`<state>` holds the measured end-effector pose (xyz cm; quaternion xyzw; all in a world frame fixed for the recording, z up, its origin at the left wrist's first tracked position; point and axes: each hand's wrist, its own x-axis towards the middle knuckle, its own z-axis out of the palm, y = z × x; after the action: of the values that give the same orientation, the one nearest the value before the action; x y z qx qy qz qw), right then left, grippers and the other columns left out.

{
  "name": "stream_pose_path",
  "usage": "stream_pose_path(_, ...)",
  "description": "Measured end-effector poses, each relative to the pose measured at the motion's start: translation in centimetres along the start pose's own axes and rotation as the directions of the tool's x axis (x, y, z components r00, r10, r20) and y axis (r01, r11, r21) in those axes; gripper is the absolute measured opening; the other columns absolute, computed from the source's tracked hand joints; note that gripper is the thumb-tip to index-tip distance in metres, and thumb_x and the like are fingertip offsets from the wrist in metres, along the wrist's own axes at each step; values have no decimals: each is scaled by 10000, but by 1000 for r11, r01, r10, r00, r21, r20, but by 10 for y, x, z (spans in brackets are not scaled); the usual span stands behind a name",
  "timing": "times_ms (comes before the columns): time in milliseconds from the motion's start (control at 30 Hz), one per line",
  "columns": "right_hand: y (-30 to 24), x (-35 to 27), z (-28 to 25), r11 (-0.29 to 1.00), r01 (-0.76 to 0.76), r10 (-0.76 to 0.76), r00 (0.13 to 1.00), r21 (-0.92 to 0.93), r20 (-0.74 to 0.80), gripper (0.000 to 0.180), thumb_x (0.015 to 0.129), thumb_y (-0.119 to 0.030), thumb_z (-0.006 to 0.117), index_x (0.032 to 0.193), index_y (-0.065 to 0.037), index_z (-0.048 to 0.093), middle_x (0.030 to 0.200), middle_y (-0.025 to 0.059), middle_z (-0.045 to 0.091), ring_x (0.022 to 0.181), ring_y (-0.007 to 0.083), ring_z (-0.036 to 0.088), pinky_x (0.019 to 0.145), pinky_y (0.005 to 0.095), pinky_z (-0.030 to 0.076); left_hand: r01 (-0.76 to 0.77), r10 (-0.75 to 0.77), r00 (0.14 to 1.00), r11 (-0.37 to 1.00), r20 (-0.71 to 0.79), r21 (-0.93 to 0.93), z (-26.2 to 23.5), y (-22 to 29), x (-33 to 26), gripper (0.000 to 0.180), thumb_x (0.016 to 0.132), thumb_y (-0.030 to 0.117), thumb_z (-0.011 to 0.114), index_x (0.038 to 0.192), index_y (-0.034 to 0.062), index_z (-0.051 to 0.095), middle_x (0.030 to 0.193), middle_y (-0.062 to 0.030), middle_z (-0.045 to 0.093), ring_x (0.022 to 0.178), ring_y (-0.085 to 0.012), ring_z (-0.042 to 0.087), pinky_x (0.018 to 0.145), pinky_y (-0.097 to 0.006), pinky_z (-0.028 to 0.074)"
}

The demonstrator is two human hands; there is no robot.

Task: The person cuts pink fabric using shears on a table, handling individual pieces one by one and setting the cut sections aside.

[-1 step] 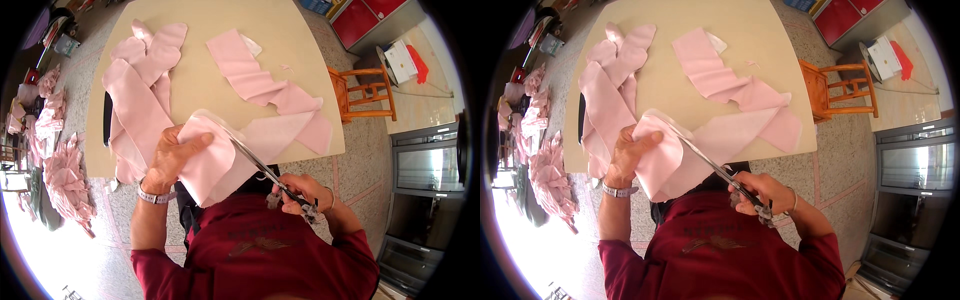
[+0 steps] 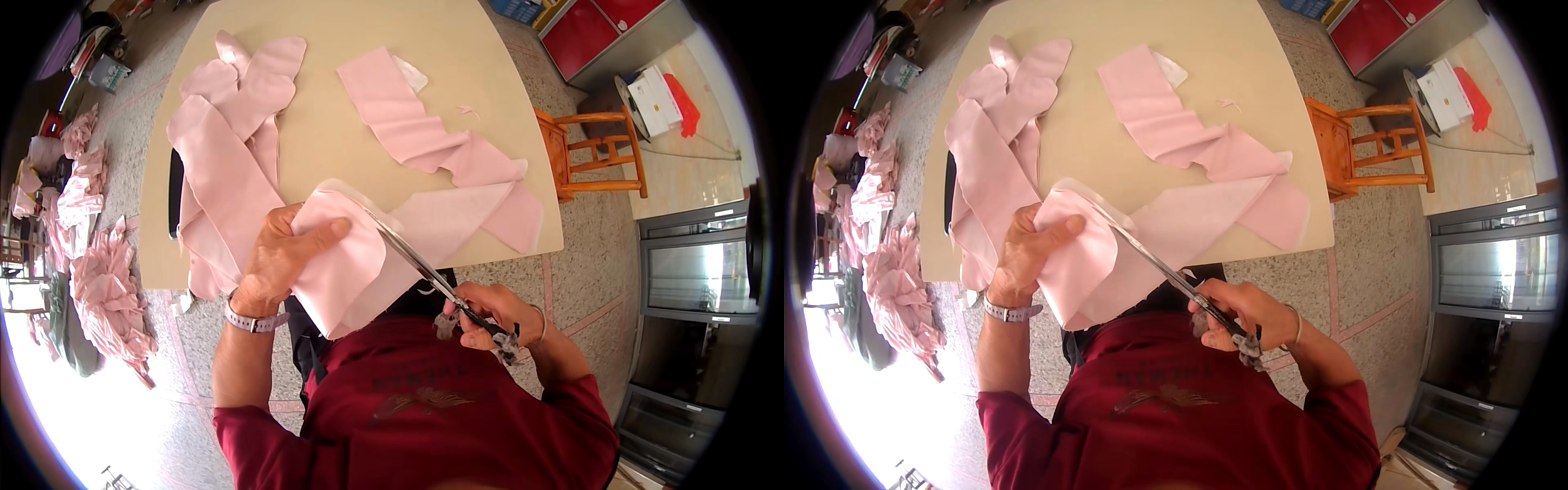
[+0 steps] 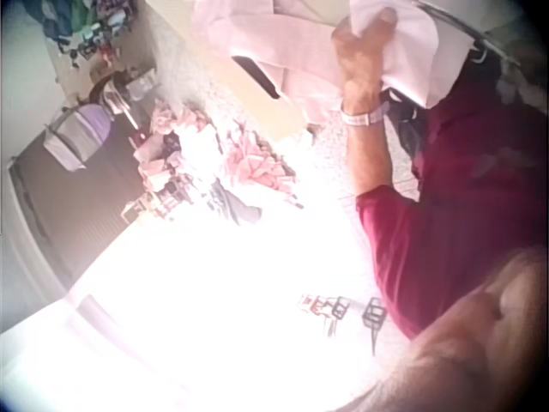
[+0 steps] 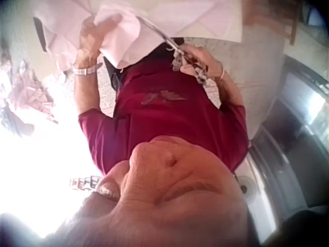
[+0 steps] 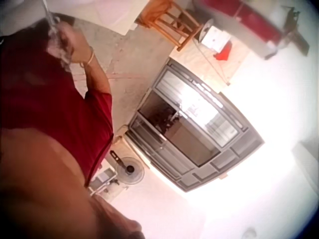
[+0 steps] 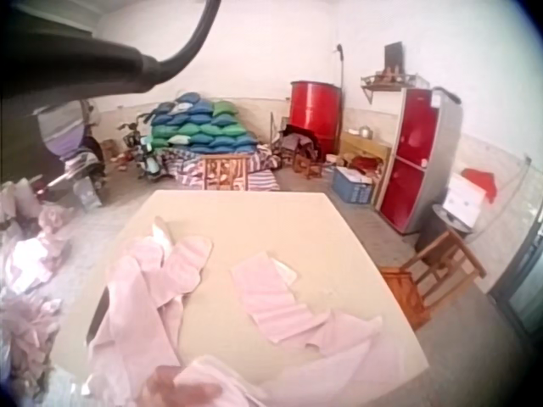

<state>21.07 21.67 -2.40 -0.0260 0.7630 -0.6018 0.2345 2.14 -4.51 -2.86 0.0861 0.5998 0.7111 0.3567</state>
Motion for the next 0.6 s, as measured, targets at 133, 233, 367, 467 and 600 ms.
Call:
stream_pose_path(133,-2,6,-1,999,-12,11,1000,39,24,415,794,-191,734,1107,-4,537,637,11,550,533,93,515,518,248,394,8,-9,999,1000,34,15,3,-2,0,165,874,141,710,971,8,708,828,-35,706,685,-87,646,625,-250,527)
stream_pose_path(233,-1,9,0,1000,-6,6,1000,13,16,408,791,-175,732,1103,-2,534,637,14,548,539,97,519,521,250,396,34,-36,997,999,62,29,6,-3,0,158,877,121,701,988,9,704,840,-22,701,704,-76,640,636,-245,523)
stream_pose_path(367,-6,13,3,1000,-18,18,1000,-5,-25,395,787,-154,721,1101,-2,535,643,21,553,542,108,526,525,255,404,25,-26,993,1000,118,10,13,-3,1,172,883,112,691,1024,14,691,873,-12,699,743,-75,641,668,-239,523)
stream_pose_path(467,-6,14,5,998,18,-21,998,-59,-55,375,786,-142,710,1090,0,542,638,32,562,538,116,535,527,258,415,44,-46,989,999,137,21,11,-1,0,186,885,113,690,1047,20,684,886,-10,698,757,-77,642,686,-240,524)
stream_pose_path(600,-1,12,7,995,63,-69,995,-81,-75,330,794,-117,688,1069,4,552,611,39,559,524,122,538,526,258,421,71,-78,986,996,149,51,10,0,1,201,890,112,686,1071,26,680,891,-8,698,767,-82,643,698,-248,527)
